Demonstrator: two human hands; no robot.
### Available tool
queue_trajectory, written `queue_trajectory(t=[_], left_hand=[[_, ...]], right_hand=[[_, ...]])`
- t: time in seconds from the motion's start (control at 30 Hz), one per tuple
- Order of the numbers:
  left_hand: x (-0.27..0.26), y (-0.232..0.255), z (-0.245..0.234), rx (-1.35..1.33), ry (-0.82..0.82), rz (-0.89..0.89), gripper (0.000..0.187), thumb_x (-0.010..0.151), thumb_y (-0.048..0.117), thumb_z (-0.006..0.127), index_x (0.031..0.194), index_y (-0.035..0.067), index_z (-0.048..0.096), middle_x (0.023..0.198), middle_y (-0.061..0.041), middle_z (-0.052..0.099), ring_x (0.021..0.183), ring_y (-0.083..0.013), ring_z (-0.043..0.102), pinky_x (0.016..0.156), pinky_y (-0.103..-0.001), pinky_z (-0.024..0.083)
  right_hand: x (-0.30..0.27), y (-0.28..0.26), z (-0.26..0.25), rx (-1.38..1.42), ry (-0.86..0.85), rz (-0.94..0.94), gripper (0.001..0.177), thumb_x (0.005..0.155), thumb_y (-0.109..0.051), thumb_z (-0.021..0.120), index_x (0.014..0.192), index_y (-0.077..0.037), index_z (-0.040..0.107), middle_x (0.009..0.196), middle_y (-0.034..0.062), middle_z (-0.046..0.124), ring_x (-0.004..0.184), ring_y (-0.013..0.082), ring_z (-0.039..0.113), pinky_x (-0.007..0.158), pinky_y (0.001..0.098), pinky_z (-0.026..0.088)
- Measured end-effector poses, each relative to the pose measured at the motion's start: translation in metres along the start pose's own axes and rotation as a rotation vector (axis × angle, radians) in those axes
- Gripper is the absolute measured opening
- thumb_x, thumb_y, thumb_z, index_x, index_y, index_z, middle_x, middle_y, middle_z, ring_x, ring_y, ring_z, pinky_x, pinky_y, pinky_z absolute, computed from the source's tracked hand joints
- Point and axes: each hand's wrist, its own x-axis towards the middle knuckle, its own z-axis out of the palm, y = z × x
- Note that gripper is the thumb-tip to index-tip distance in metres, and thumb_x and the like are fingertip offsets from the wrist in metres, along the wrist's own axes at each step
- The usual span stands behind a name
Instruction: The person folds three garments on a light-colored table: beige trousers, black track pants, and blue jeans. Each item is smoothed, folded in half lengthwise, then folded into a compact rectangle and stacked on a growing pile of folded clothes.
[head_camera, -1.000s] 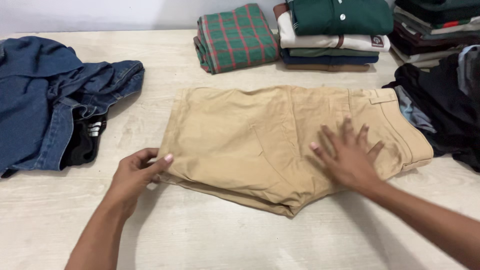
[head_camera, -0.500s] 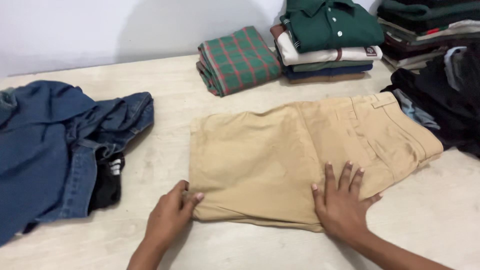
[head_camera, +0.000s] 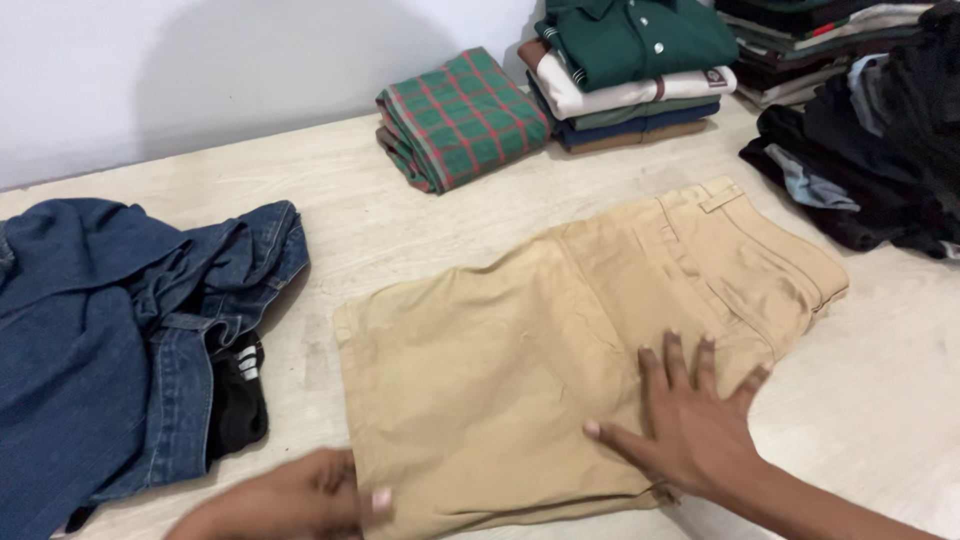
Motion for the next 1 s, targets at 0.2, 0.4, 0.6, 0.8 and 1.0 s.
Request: queue_trajectory(t=[0.2,0.4,0.6,0.8,1.0], left_hand=[[0.039,0.070,-0.023,-0.032,0.717,-0.127,0.080,0.094,0.069,0.058,0.088,-0.009,0.077,0.084,-0.022,0.077,0.078,-0.0320,0.075,0.070,-0.041,0.058],[0.055,0.088,-0.012,0.165,1.223,-0.006,0.049,0.086,0.051,0.072,0.101,0.005,0.073,0.099,-0.020,0.074,0.096,-0.0406,0.070,0.081,-0.051,0.054],[0.051,0.078,-0.012,0.336,1.359,0.173,0.047,0.085,0.046,0.074,0.108,0.005,0.070,0.097,-0.019,0.074,0.095,-0.0406,0.068,0.080,-0.050,0.052],[0.074,0.109,-0.061,0.832,1.137,0.736,0.034,0.087,0.038,0.073,0.111,0.015,0.077,0.100,-0.011,0.075,0.095,-0.0332,0.068,0.084,-0.049,0.048],[0.064,0.138,-0.069,0.816,0.679,0.717,0.027,0.087,0.032,0.072,0.099,0.008,0.075,0.091,-0.013,0.071,0.089,-0.0317,0.068,0.079,-0.042,0.053]], right_hand=[[0.042,-0.056,-0.028,0.218,0.572,-0.379,0.086,0.095,-0.067,0.037,0.162,-0.019,0.016,0.170,0.0068,0.001,0.154,0.0346,-0.001,0.110,0.0756,0.000],[0.067,-0.081,-0.022,0.307,0.647,-0.426,0.084,0.097,-0.064,0.037,0.162,-0.015,0.013,0.170,0.0025,0.005,0.155,0.0262,0.002,0.115,0.0693,0.000],[0.081,-0.070,-0.020,0.359,0.606,-0.362,0.069,0.098,-0.054,0.041,0.158,-0.020,0.033,0.166,-0.0016,0.022,0.152,0.0217,0.021,0.116,0.0663,0.010],[0.157,-0.042,-0.100,0.352,0.782,-0.723,0.041,0.102,-0.037,0.057,0.135,-0.015,0.064,0.113,0.0089,0.071,0.131,0.0301,0.055,0.111,0.0624,0.028],[0.184,-0.022,-0.142,0.428,0.332,-0.854,0.043,0.079,-0.044,0.081,0.100,-0.006,0.078,0.085,0.0091,0.075,0.079,0.0241,0.070,0.070,0.0393,0.055]])
